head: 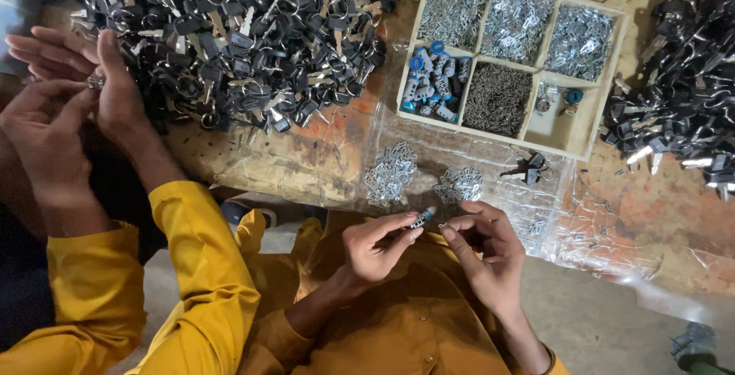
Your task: The person sits at a workbench covered with piles of padlocks and keys and assembles padlock cylinders by hand. They pick small blue pin and spring components from a compartment tray, insert them into a cylinder body held in their hands, and place finished cylinders into a cardboard box, repeating the cycle.
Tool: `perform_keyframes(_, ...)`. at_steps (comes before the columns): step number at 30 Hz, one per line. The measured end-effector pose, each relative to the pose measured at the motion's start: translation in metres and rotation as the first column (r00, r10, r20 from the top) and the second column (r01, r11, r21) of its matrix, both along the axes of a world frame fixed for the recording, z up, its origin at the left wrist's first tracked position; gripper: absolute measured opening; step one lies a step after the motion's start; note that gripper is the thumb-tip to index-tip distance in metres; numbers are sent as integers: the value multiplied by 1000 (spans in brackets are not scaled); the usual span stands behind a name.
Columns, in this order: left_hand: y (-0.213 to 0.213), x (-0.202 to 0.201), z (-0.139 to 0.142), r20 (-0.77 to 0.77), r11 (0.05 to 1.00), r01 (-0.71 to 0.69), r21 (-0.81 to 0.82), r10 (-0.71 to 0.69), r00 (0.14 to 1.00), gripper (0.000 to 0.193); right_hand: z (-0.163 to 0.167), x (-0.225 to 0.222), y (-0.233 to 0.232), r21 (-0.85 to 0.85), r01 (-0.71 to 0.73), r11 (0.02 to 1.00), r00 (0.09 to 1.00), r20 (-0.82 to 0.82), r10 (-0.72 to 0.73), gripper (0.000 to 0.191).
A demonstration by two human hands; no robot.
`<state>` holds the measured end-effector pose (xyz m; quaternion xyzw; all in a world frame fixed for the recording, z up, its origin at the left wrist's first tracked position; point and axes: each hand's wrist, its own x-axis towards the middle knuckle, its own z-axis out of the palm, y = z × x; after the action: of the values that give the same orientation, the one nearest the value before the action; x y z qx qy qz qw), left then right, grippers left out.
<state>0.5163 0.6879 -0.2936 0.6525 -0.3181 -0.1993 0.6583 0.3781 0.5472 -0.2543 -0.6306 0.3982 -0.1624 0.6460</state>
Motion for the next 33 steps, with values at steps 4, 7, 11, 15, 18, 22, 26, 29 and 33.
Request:
perform_keyframes(4,36,8,-16,-28,999,12,-32,-13,1000,24,-10,8,37,-81,-21,997,1000,-3,21,26)
perform_keyframes(7,67,15,-25,-9,999,21,-23,-22,1000,24,-13,20,66,-391,-177,903,983,-122,140,20)
perform_keyframes(11,106,25,-34,39,1000,23,1,-23,999,23,-17,38,111,-420,-171,891,984,-108,139,24)
perform_keyframes(15,147,36,-39,68,999,34,3,-35,997,24,-21,54,157,-333,-80,940,995,-77,57,29)
perform_keyframes(18,179,46,-41,138,999,47,1,-47,989,23,-22,67,188,-560,-137,817,989,-127,78,28)
perform_keyframes(22,224,62,-41,166,997,73,-5,-71,984,21,-14,84,227,-807,-288,515,955,-200,219,28)
perform_keyframes(26,268,87,-38,43,998,0,-66,3,999,25,-4,111,255,-709,-371,600,928,-266,260,37)
perform_keyframes(29,289,114,-35,-184,985,-115,-127,91,979,28,-7,146,270,-780,-387,492,919,-286,271,41)
perform_keyframes(33,296,141,-29,-234,961,-256,-107,225,946,28,-12,173,276,-821,-473,320,874,-393,284,45)
